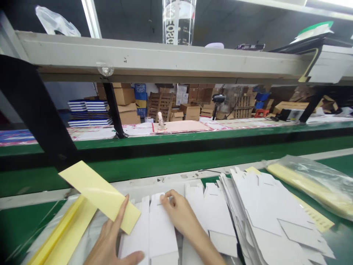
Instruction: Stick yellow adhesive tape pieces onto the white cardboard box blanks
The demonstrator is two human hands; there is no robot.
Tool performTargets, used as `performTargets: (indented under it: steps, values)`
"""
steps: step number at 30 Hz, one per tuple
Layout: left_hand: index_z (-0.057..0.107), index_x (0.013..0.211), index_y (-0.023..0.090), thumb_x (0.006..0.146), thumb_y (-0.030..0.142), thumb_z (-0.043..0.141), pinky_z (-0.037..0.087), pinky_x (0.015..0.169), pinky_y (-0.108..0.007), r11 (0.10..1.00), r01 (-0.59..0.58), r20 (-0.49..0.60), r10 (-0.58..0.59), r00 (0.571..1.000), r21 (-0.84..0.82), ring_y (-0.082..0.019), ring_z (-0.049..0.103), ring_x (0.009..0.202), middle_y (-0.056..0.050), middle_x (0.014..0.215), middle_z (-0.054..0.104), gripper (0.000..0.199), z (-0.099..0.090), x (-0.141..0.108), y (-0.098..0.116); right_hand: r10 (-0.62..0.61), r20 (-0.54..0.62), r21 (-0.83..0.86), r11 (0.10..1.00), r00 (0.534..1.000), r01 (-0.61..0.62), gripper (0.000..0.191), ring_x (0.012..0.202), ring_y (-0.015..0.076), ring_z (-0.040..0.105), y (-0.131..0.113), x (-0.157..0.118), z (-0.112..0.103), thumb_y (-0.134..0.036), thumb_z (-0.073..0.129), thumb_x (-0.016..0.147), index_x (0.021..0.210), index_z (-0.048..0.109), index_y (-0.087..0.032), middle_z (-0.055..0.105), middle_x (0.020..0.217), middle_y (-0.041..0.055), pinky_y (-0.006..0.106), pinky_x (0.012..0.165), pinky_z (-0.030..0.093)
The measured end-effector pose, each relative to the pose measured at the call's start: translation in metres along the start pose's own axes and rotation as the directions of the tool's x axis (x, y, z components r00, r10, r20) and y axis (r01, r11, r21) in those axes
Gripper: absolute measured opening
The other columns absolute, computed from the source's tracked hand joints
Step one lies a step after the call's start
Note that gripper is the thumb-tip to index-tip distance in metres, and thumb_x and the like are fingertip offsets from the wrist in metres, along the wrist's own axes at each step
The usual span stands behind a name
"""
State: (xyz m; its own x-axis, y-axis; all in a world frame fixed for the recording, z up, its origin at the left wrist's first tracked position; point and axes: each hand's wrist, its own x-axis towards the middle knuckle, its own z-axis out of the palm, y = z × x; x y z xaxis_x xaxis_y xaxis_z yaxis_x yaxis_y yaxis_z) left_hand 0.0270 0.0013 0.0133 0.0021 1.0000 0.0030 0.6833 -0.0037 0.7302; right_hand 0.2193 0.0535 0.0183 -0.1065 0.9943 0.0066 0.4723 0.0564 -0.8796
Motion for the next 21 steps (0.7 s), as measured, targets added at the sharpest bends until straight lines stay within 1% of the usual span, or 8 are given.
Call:
performTargets:
  steps: [2, 4, 9, 13, 15, 18, 20, 21]
  values:
    - [0.007, 0.137, 0.019, 0.053, 0.013, 0.061, 0.028, 0.092, -0.046, 1.000, -0.011, 0.006, 0.011, 1.000, -0.008, -0.034, 0.033, 0.113, -0.013, 0.130, 0.035, 0.100, 0.000, 0.000, 0.000, 0.034, -0.063, -0.060, 0.997, 0.997, -0.038, 0.027, 0.050, 0.0107, 0.036, 0.000, 0.000, 0.004, -0.047, 0.045, 0.077, 0.084, 0.049, -0.021, 0.037, 0.053, -0.0065, 0.020, 0.045, 0.025]
    - [0.009, 0.137, 0.019, 0.053, 0.013, 0.061, 0.028, 0.092, -0.047, 1.000, -0.016, 0.011, 0.017, 1.000, -0.008, -0.035, 0.032, 0.114, -0.013, 0.131, 0.033, 0.099, -0.001, 0.000, -0.001, 0.037, -0.048, -0.046, 0.998, 0.998, -0.039, 0.024, 0.049, 0.0105, 0.036, -0.001, 0.000, 0.005, -0.045, 0.046, 0.077, 0.086, 0.047, -0.022, 0.034, 0.052, -0.0074, 0.019, 0.045, 0.025]
    - [0.011, 0.137, 0.017, 0.052, 0.013, 0.061, 0.026, 0.095, -0.046, 0.999, -0.022, 0.023, 0.023, 0.999, -0.034, -0.034, 0.028, 0.117, -0.012, 0.136, 0.027, 0.098, -0.002, 0.000, -0.001, -0.012, 0.034, 0.081, 0.997, 0.999, 0.009, 0.026, 0.061, 0.0130, 0.048, -0.003, 0.001, -0.001, -0.039, 0.036, 0.083, 0.078, 0.052, -0.019, 0.046, 0.061, -0.0029, 0.021, 0.052, 0.034]
    - [0.014, 0.136, 0.019, 0.051, 0.012, 0.062, 0.027, 0.094, -0.046, 0.998, -0.012, 0.020, 0.013, 1.000, -0.063, -0.034, 0.029, 0.118, -0.011, 0.135, 0.031, 0.098, -0.002, -0.001, -0.001, 0.066, -0.026, -0.042, 0.997, 0.998, -0.067, 0.030, 0.046, 0.0097, 0.036, -0.001, 0.001, 0.005, -0.047, 0.046, 0.076, 0.088, 0.052, -0.020, 0.035, 0.050, -0.0071, 0.019, 0.041, 0.024]
    - [0.016, 0.136, 0.021, 0.051, 0.012, 0.062, 0.026, 0.095, -0.047, 0.994, -0.010, 0.004, 0.011, 1.000, -0.107, -0.034, 0.028, 0.120, -0.011, 0.134, 0.032, 0.097, -0.003, -0.002, -0.001, 0.063, -0.040, -0.042, 0.997, 0.997, -0.064, 0.031, 0.045, 0.0095, 0.036, -0.002, 0.001, 0.007, -0.047, 0.048, 0.075, 0.091, 0.051, -0.020, 0.036, 0.050, -0.0073, 0.018, 0.040, 0.024]
    - [0.023, 0.134, 0.023, 0.063, 0.025, 0.059, 0.023, 0.099, -0.048, 0.966, -0.072, -0.067, 0.057, 0.996, -0.250, -0.031, 0.026, 0.124, -0.008, 0.137, 0.030, 0.080, -0.009, -0.002, -0.003, 0.083, -0.025, 0.110, 0.991, 0.996, -0.080, 0.037, 0.050, 0.0118, 0.048, -0.011, -0.001, -0.011, -0.050, 0.045, 0.076, 0.096, 0.050, -0.019, 0.052, 0.059, -0.0024, 0.020, 0.042, 0.033]
    - [0.034, 0.129, 0.025, 0.075, 0.037, 0.049, 0.022, 0.101, -0.046, 0.936, -0.103, -0.128, 0.064, 0.990, -0.335, -0.028, 0.028, 0.124, -0.006, 0.135, 0.035, 0.058, -0.016, -0.002, -0.003, 0.127, -0.106, 0.173, 0.979, 0.986, -0.108, 0.042, 0.053, 0.0138, 0.053, -0.017, -0.004, -0.037, -0.052, 0.046, 0.074, 0.100, 0.050, -0.020, 0.060, 0.071, 0.0017, 0.021, 0.044, 0.038]
    - [0.040, 0.125, 0.026, 0.078, 0.041, 0.044, 0.021, 0.101, -0.045, 0.924, -0.106, -0.150, 0.053, 0.987, -0.368, -0.026, 0.030, 0.123, -0.006, 0.132, 0.039, 0.050, -0.020, -0.001, -0.002, 0.130, -0.198, 0.143, 0.984, 0.971, -0.103, 0.043, 0.053, 0.0145, 0.055, -0.019, -0.006, -0.053, -0.053, 0.047, 0.072, 0.100, 0.051, -0.020, 0.062, 0.072, 0.0030, 0.022, 0.044, 0.039]
